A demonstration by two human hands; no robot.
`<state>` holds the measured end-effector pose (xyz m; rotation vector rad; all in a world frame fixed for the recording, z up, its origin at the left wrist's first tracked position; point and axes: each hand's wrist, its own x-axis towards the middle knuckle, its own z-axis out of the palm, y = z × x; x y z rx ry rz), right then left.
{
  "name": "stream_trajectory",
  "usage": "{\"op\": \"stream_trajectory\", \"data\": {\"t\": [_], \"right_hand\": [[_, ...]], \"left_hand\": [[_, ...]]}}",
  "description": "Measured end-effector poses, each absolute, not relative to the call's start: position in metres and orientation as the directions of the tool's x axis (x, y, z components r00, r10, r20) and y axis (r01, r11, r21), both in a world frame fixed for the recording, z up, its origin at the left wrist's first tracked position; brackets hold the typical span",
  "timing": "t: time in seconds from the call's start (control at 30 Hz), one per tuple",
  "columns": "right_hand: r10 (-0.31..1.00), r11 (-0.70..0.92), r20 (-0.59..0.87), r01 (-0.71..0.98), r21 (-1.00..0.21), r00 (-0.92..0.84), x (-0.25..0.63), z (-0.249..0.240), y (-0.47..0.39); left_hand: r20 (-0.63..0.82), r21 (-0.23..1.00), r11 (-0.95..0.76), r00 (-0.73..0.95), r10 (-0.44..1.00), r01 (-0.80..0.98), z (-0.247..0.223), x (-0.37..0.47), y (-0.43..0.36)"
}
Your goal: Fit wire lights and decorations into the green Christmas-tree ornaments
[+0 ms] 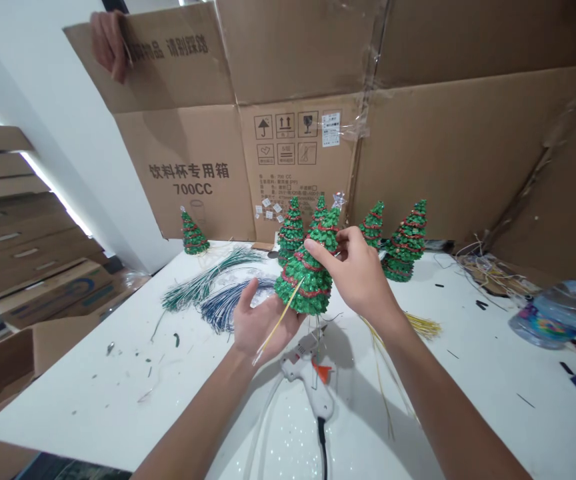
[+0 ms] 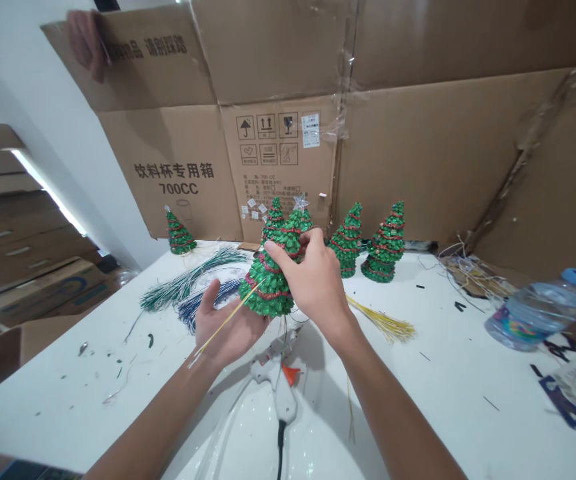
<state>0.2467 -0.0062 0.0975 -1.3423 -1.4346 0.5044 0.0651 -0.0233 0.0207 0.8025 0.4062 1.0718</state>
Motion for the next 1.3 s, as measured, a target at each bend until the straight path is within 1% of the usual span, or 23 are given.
{"op": "stream_trajectory", "data": {"t": [0.2, 0.33, 0.47, 0.53, 0.67, 0.77, 0.9, 1.07, 1.3], "right_hand": [[0.902, 0.282, 0.394, 0.453, -0.846, 0.176, 0.246, 0.0998, -0.0088], [0.905, 0.279, 0.387, 0.442, -0.853, 0.176, 0.2458, 0.1008, -0.0094], [0.905, 0.277, 0.389, 0.453, -0.847, 0.174, 0.2447, 0.1002, -0.0087], [0.903, 0.274, 0.393, 0.469, -0.839, 0.175, 0.2443, 0.0998, -0.0083], [0.905, 0.274, 0.386, 0.45, -0.85, 0.178, 0.245, 0.0985, -0.0071], [0.904, 0.276, 0.386, 0.44, -0.854, 0.184, 0.2458, 0.0978, -0.0057], [0.904, 0.273, 0.386, 0.448, -0.852, 0.183, 0.2445, 0.0981, -0.004], [0.916, 0.256, 0.362, 0.443, -0.859, 0.175, 0.2419, 0.0976, -0.0031], [0.911, 0.267, 0.373, 0.44, -0.857, 0.175, 0.2435, 0.095, -0.0007]], "left_hand": [[0.017, 0.689, 0.282, 0.404, 0.914, -0.668, 0.0198, 0.0657, -0.0239], [0.033, 0.709, 0.272, 0.417, 0.908, -0.65, 0.0186, 0.0663, -0.0234], [0.037, 0.726, 0.247, 0.395, 0.918, -0.642, 0.0177, 0.0662, -0.0228], [0.031, 0.685, 0.279, 0.409, 0.912, -0.673, 0.0174, 0.0656, -0.0228], [0.057, 0.527, 0.383, 0.481, 0.875, -0.759, 0.0175, 0.0652, -0.0241], [0.072, 0.452, 0.418, 0.499, 0.863, -0.788, 0.0175, 0.0672, -0.0259], [0.085, 0.456, 0.402, 0.489, 0.868, -0.794, 0.0147, 0.0701, -0.0268], [0.065, 0.46, 0.394, 0.473, 0.879, -0.796, 0.0109, 0.0702, -0.0253], [0.057, 0.473, 0.385, 0.464, 0.884, -0.792, 0.0152, 0.0703, -0.0265]]}}
